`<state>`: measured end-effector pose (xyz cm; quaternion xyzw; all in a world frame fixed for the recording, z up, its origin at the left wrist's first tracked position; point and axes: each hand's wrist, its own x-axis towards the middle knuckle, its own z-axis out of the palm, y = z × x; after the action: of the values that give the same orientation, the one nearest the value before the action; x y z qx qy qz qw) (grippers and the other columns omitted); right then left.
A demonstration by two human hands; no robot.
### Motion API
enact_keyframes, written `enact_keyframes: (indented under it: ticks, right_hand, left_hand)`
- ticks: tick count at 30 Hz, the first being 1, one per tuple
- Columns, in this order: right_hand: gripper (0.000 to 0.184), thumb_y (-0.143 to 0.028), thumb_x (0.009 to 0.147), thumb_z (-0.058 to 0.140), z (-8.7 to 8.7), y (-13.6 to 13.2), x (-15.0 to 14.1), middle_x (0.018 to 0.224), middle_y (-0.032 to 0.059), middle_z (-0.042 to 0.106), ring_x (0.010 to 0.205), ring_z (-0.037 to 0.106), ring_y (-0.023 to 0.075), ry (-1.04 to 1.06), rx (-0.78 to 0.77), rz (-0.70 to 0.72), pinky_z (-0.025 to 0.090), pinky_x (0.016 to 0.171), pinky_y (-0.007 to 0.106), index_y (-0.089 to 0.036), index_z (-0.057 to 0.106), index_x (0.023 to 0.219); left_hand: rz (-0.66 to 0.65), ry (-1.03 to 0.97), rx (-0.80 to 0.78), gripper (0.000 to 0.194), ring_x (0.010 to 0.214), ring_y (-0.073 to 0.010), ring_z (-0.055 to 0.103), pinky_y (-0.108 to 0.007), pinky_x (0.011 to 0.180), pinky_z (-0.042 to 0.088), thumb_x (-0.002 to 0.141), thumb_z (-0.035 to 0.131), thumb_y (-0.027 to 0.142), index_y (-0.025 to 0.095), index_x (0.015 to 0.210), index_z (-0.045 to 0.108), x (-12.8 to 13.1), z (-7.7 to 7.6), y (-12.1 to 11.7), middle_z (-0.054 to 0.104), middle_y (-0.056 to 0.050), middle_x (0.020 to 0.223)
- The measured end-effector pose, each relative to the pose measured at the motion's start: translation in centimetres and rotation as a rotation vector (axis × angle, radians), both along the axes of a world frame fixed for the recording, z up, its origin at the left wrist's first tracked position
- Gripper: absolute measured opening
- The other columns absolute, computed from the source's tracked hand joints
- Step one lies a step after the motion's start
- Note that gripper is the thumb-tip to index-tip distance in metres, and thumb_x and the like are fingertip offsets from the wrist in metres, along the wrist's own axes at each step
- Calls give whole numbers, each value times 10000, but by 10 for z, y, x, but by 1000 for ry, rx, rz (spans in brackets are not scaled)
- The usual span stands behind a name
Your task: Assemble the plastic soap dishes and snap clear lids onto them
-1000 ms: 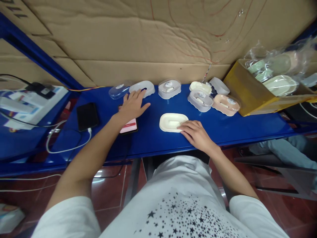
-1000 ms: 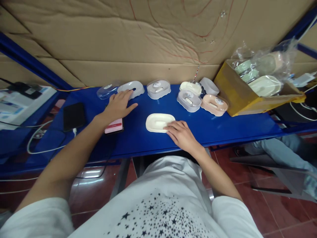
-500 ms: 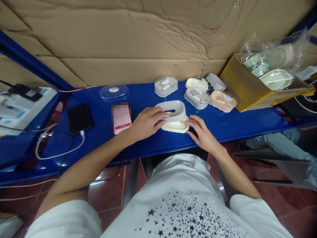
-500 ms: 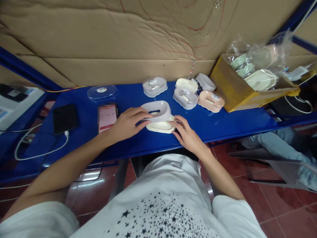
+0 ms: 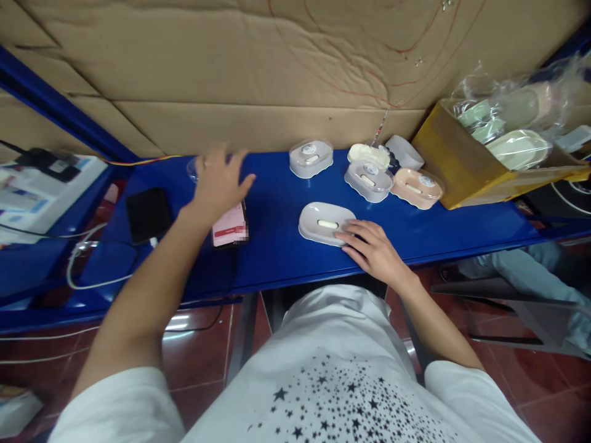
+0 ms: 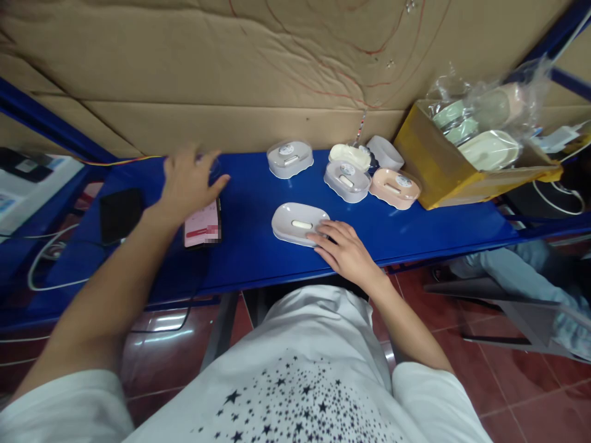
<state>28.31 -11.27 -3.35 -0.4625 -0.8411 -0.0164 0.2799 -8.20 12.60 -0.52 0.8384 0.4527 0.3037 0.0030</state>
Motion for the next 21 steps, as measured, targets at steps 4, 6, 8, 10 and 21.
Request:
enact_keyframes:
  ticks: [4, 6, 8, 10, 21]
  right_hand:
    - [429, -321, 1148, 584, -2, 2, 1, 1595, 111, 674, 1577, 552, 315, 21, -60, 4, 471, 1300, 626, -288, 641, 1572]
    - [422, -313, 1152, 573, -4, 2, 1, 1615, 110, 659, 1583, 546, 312, 22, -65, -8, 468, 1304, 624, -286, 645, 1567]
    - [409, -305, 1150, 575, -5, 1, 1, 1606, 118, 666, 1582, 548, 317, 22, -57, -21, 485, 1291, 617, -268, 661, 1548]
    - [399, -299, 1147, 581, -5, 1, 1, 1592, 127, 676, 1577, 551, 325, 21, -50, -30, 503, 1274, 610, -249, 673, 1532]
    - [371, -283, 1139, 596, -3, 0, 0, 1559, 125, 702, 1556, 572, 327, 17, -31, -40, 528, 1259, 594, -233, 703, 1491]
  left_hand:
    - [190, 30, -172, 1080, 1524, -479, 480, -735, 1166, 346, 782, 591, 956, 130, 1473, 670, -55, -16, 48, 694, -132, 1501]
    - [210, 87, -248, 1054, 1435, -439, 576, -672, 1120, 427, 832, 510, 958, 106, 1420, 705, -61, -15, 52, 734, -132, 1411]
    - [194, 132, -253, 933, 1376, -414, 622, -635, 1100, 463, 945, 445, 887, 112, 1380, 731, -55, -10, 46, 741, -124, 1368]
    - [148, 175, -243, 823, 1360, -413, 624, -638, 1114, 464, 1012, 455, 810, 121, 1354, 747, -42, -3, 36, 720, -135, 1383]
    - [-312, 334, -351, 598, 1506, -400, 499, -623, 1257, 369, 1022, 648, 616, 339, 1550, 612, 27, 9, -25, 552, -134, 1599]
